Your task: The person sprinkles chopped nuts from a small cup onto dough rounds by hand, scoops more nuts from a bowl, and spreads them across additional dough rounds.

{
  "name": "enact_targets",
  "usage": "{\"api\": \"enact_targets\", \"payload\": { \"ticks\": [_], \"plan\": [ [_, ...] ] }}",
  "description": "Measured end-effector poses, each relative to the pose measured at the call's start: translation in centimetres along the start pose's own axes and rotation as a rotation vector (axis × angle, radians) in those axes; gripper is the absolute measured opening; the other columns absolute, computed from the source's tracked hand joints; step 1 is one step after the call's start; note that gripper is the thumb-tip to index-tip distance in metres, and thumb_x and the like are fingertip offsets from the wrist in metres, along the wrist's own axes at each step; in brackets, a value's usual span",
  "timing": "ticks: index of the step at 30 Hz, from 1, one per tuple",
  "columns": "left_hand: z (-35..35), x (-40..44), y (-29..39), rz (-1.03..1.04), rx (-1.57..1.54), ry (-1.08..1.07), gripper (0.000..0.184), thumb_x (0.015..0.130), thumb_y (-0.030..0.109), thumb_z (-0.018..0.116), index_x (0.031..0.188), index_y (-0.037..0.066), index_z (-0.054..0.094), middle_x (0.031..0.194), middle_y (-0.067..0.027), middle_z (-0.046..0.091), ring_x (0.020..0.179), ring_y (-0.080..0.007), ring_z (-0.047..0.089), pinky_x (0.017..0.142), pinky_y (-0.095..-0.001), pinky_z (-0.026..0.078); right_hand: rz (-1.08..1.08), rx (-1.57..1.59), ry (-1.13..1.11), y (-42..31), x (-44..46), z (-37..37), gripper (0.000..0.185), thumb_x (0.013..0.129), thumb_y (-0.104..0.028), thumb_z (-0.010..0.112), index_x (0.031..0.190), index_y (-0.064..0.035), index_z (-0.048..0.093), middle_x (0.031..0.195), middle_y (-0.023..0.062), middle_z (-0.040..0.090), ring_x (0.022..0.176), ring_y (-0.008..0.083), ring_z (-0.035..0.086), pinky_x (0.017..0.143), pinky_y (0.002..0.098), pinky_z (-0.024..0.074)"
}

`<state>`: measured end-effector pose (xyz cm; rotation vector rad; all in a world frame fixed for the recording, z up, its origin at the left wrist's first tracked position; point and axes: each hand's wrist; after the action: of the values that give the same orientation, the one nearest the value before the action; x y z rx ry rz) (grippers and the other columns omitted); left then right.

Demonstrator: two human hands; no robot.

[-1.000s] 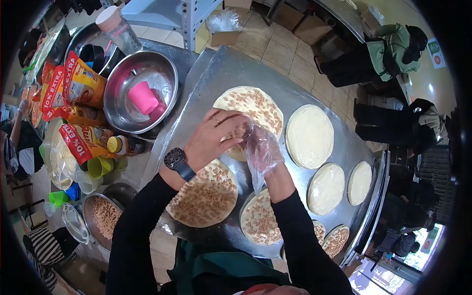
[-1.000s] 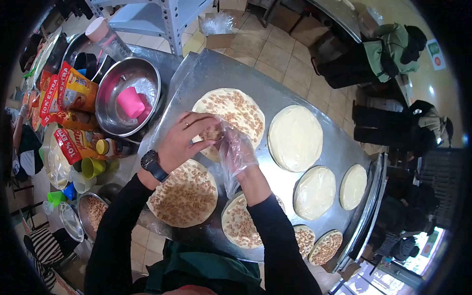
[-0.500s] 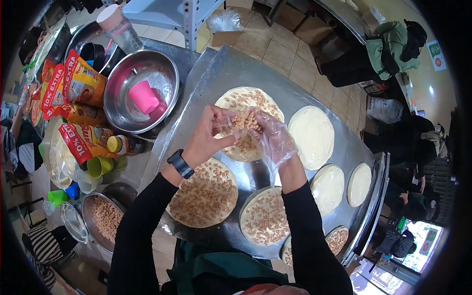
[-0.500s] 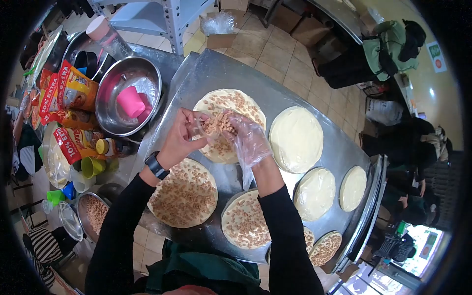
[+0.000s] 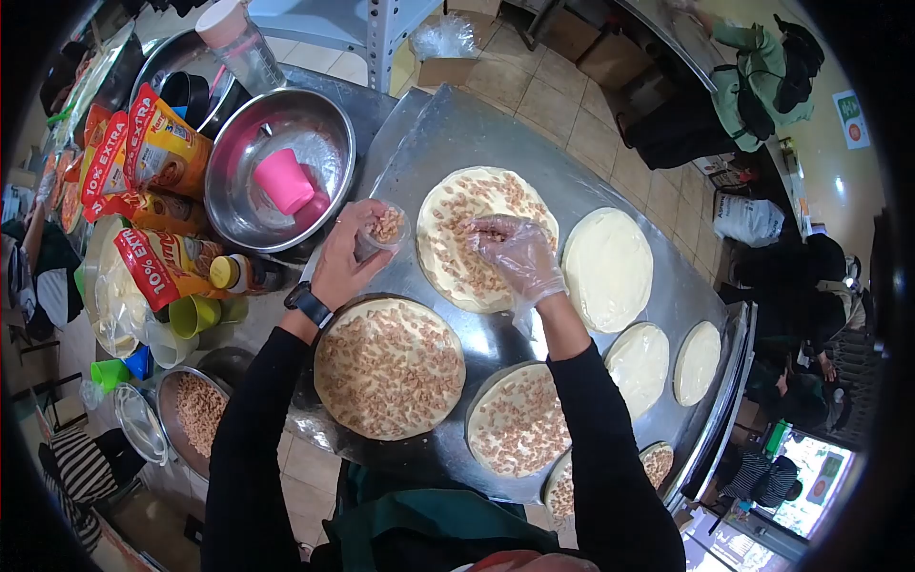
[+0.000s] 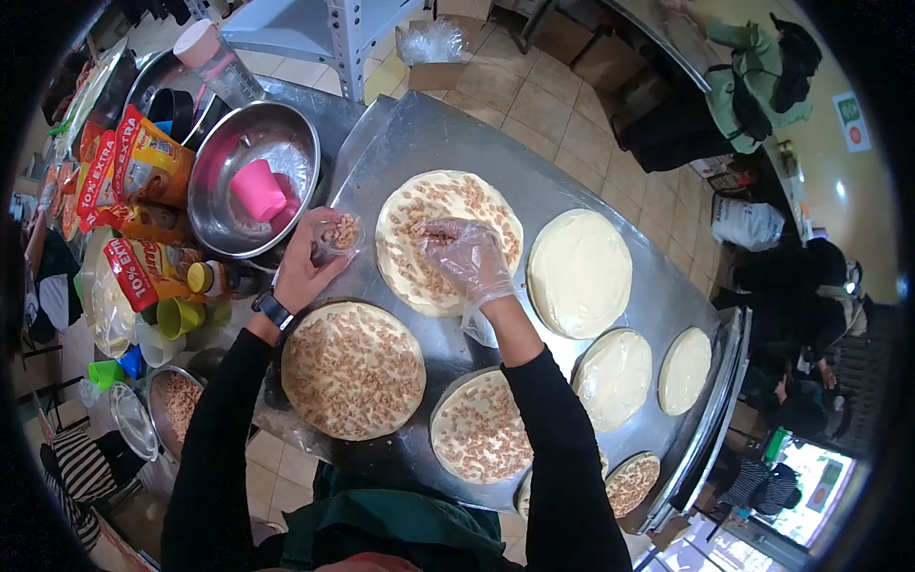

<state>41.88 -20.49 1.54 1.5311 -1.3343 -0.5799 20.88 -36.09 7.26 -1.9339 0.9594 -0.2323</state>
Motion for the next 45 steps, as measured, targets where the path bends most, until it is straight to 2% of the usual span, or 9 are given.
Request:
{"api": "enact_targets", "payload": {
  "ticks": [2, 5, 8, 14, 20, 23, 26, 29, 45],
  "plan": [
    [0.0, -0.1, -0.2, 0.012, 0.078, -0.014, 0.055, 0.077, 0.002, 0.07, 0.125, 0.001, 0.043, 0.121, -0.0121, 0.051, 0.113, -0.022, 0.053, 0.099, -0.0332, 0.042, 0.081, -0.063, -0.068, -0.8, -0.1, -0.3, 0.023, 0.08, -0.022, 0.068, 0.098, -0.0086, 0.072, 0.093, 0.0112, 0.071, 0.082, 0.0196, 0.067, 0.078, 0.0297, 0.0517],
    [0.3, -0.3, -0.1, -0.024, 0.06, 0.048, 0.045, 0.076, 0.01, 0.073, 0.114, 0.002, 0.049, 0.116, -0.0145, 0.054, 0.108, -0.029, 0.055, 0.093, -0.0356, 0.043, -0.022, -0.104, -0.06, 0.3, -0.6, 0.2, 0.026, 0.082, -0.022, 0.067, 0.102, -0.007, 0.071, 0.094, 0.0109, 0.07, 0.08, 0.0183, 0.065, 0.076, 0.0293, 0.0515],
    [0.2, -0.3, -0.4, -0.019, 0.073, 0.028, 0.051, 0.077, 0.009, 0.072, 0.119, 0.0, 0.046, 0.115, -0.0126, 0.053, 0.109, -0.0222, 0.056, 0.095, -0.0323, 0.043, -0.054, -0.096, -0.079, 0.5, -1.6, -0.1, 0.025, 0.08, -0.022, 0.064, 0.099, -0.0082, 0.072, 0.097, 0.0128, 0.07, 0.085, 0.0237, 0.067, 0.081, 0.0324, 0.0519],
    [0.2, -0.2, 0.2, -0.03, 0.096, 0.021, 0.049, 0.077, 0.008, 0.072, 0.117, -0.001, 0.047, 0.113, -0.0127, 0.053, 0.106, -0.0222, 0.056, 0.094, -0.0316, 0.043, 0.013, -0.161, -0.159, 1.0, -4.2, -0.9, 0.025, 0.079, -0.017, 0.063, 0.1, -0.007, 0.071, 0.096, 0.0132, 0.069, 0.087, 0.025, 0.067, 0.081, 0.0334, 0.052],
    [0.3, -0.2, 0.1, -0.04, 0.071, 0.035, 0.047, 0.076, 0.008, 0.072, 0.116, -0.001, 0.048, 0.111, -0.0121, 0.054, 0.106, -0.0216, 0.056, 0.094, -0.0318, 0.043, -0.076, -0.052, -0.021, 2.5, -6.3, -0.8, 0.02, 0.079, -0.009, 0.065, 0.097, -0.0028, 0.071, 0.092, 0.0122, 0.069, 0.081, 0.0193, 0.066, 0.077, 0.0302, 0.0533],
    [0.4, -0.2, 0.2, -0.045, 0.071, 0.04, 0.047, 0.076, 0.008, 0.072, 0.116, -0.001, 0.048, 0.111, -0.0117, 0.054, 0.106, -0.0214, 0.056, 0.094, -0.0317, 0.043, -0.024, -0.141, -0.04, 2.8, -6.6, -1.4, 0.019, 0.078, -0.005, 0.065, 0.095, -0.0005, 0.07, 0.09, 0.0113, 0.069, 0.081, 0.0192, 0.067, 0.076, 0.0291, 0.0535],
    [0.4, -0.2, 0.0, -0.036, 0.079, 0.04, 0.047, 0.076, 0.008, 0.071, 0.116, 0.0, 0.048, 0.111, -0.0117, 0.055, 0.106, -0.0213, 0.056, 0.094, -0.0315, 0.043, -0.146, -0.271, -0.033, 3.4, -6.7, -2.0, 0.019, 0.077, -0.005, 0.065, 0.094, 0.0009, 0.07, 0.09, 0.0113, 0.069, 0.082, 0.0197, 0.067, 0.076, 0.0292, 0.0536],
    [0.4, -0.3, 0.1, -0.052, 0.08, 0.045, 0.047, 0.076, 0.008, 0.072, 0.116, 0.0, 0.048, 0.11, -0.0113, 0.055, 0.106, -0.0211, 0.056, 0.094, -0.0314, 0.043, -0.038, -0.136, 0.04, 3.8, -6.6, -2.4, 0.021, 0.078, -0.011, 0.062, 0.095, -0.0058, 0.072, 0.091, 0.0111, 0.07, 0.086, 0.0258, 0.066, 0.08, 0.0338, 0.0524],
    [0.4, -0.3, 0.0, -0.045, 0.077, 0.05, 0.048, 0.076, 0.008, 0.072, 0.116, -0.001, 0.047, 0.11, -0.0111, 0.055, 0.106, -0.0208, 0.056, 0.094, -0.0315, 0.043, 0.007, -0.032, -0.055, 3.4, -6.8, -1.8, 0.02, 0.077, -0.01, 0.064, 0.095, -0.0079, 0.073, 0.094, 0.01, 0.069, 0.087, 0.0229, 0.066, 0.079, 0.0314, 0.0527]
  ]
}}
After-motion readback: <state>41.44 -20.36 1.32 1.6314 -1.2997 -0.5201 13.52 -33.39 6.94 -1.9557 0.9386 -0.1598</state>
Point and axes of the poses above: each hand's wrist, its own x-axis towards the middle knuckle, its own z-axis out of the palm, y = z × x
